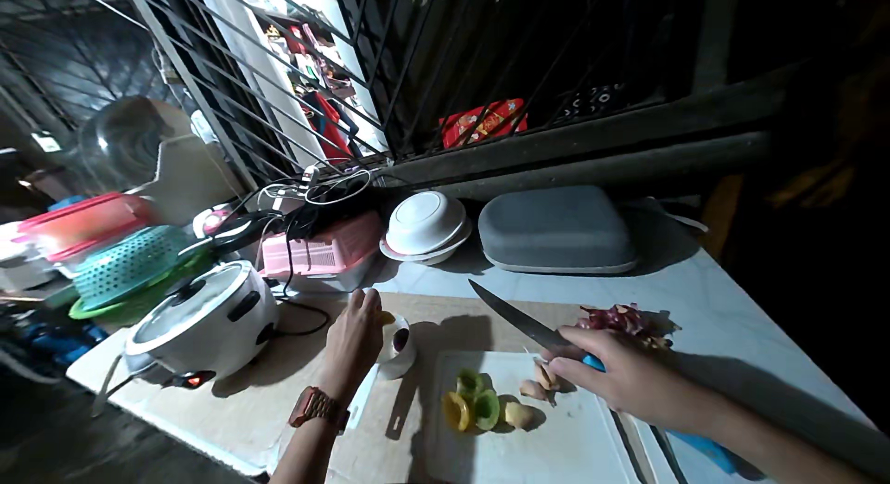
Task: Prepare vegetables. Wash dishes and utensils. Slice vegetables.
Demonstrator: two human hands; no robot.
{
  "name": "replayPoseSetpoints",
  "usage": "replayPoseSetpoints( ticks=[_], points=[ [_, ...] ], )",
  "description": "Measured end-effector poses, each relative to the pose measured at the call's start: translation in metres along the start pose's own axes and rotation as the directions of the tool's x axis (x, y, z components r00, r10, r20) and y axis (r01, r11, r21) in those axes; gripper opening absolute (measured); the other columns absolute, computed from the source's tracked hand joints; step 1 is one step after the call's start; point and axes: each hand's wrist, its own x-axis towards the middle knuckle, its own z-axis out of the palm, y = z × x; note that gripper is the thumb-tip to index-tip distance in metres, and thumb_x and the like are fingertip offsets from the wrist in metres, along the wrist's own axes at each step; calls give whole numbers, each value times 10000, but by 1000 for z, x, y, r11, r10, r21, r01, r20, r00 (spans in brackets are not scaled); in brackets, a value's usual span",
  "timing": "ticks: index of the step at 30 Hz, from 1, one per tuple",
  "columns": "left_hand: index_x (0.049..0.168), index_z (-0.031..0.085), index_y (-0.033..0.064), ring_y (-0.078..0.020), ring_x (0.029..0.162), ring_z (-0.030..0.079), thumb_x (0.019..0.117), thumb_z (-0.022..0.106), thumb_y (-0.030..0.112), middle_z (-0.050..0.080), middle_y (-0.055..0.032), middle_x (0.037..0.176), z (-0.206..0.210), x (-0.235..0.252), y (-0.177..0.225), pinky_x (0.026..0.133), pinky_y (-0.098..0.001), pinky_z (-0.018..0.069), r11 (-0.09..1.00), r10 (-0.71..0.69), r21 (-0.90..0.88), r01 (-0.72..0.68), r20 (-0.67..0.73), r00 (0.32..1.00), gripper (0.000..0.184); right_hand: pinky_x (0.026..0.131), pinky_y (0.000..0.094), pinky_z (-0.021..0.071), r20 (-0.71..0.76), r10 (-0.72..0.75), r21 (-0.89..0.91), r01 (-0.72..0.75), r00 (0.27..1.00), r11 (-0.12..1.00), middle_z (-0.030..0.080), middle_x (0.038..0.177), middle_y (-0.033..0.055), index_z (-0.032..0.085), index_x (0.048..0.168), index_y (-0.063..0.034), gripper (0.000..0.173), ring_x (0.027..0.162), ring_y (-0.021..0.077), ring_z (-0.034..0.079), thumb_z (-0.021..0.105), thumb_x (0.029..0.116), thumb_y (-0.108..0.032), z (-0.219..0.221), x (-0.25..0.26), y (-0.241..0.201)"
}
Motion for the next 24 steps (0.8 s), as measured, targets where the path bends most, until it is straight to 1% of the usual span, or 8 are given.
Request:
replayPoseSetpoints(
  ticks=[3, 5, 7, 11, 13, 18, 21, 24],
  points=[
    [1178, 646, -19, -415, 1059, 669, 1023, 575, 145, 630, -239, 1227, 12, -4, -8, 868, -552, 545, 999, 32, -8, -33, -93, 995, 236, 633, 320, 504, 5, 12, -19, -11, 1000, 1000, 630, 915, 108, 626, 1158, -14, 303, 661, 149, 576, 559, 1064, -294, 0, -1, -1],
    [1182, 665, -3, -409, 1081, 670, 1026, 552, 126, 652, -222, 1224, 12, -4, -11, 888, -561, 538, 1000, -9, -28, 6, -100, 995, 232, 635, 321, 502, 14, 23, -22, -23, 1000, 999, 633, 926, 111, 623, 1164, -11, 304, 667, 151, 577, 555, 1068, -291, -1, -2, -3],
    [1207, 672, 24, -387, 1116, 661, 1031, 546, 151, 677, -198, 1205, 5, -2, -12, 936, -561, 514, 994, -86, -66, 84, -30, 996, 251, 636, 321, 501, 14, 31, -26, -30, 999, 999, 641, 936, 113, 623, 1164, -14, 297, 671, 151, 580, 556, 1069, -288, -1, -2, -4],
    [1187, 686, 22, -351, 1022, 683, 1009, 613, 170, 712, -188, 1076, -13, -6, -6, 927, -547, 511, 964, -150, -220, 149, 14, 989, 243, 640, 325, 503, 6, 22, -20, -21, 1000, 1000, 633, 927, 109, 629, 1169, -16, 291, 672, 151, 577, 561, 1064, -279, 1, 0, -1],
    [1144, 700, 13, -323, 947, 692, 1002, 619, 183, 712, -177, 1028, -20, -13, 3, 891, -527, 530, 959, -90, -263, 107, 76, 993, 236, 644, 323, 506, 7, 28, -13, -28, 1000, 1000, 639, 945, 113, 622, 1173, -12, 295, 681, 151, 582, 559, 1065, -280, 1, 0, -1],
    [1121, 740, 15, -369, 1038, 661, 988, 623, 207, 683, -211, 1128, -10, -57, 27, 925, -567, 512, 970, 154, -237, -60, 403, 902, 261, 648, 317, 505, 2, 13, -28, -13, 1000, 1000, 648, 960, 119, 621, 1173, -8, 303, 677, 145, 582, 555, 1068, -285, 1, -1, -1],
    [1093, 738, 10, -362, 1065, 664, 990, 600, 217, 697, -199, 1109, 7, -75, 39, 935, -554, 509, 988, 101, -149, -35, 459, 883, 269, 641, 330, 506, 4, 15, -50, -15, 1000, 999, 635, 924, 109, 623, 1158, -19, 316, 668, 153, 580, 546, 1067, -312, 3, 0, 1],
    [1180, 673, 2, -326, 988, 698, 998, 605, 224, 715, -176, 1057, 16, -86, 46, 891, -520, 538, 982, 66, -190, 18, 429, 901, 295, 654, 327, 494, 15, 23, -46, -22, 1000, 999, 637, 930, 107, 626, 1162, -19, 307, 676, 149, 568, 542, 1071, -300, 4, 0, 0]
  ],
)
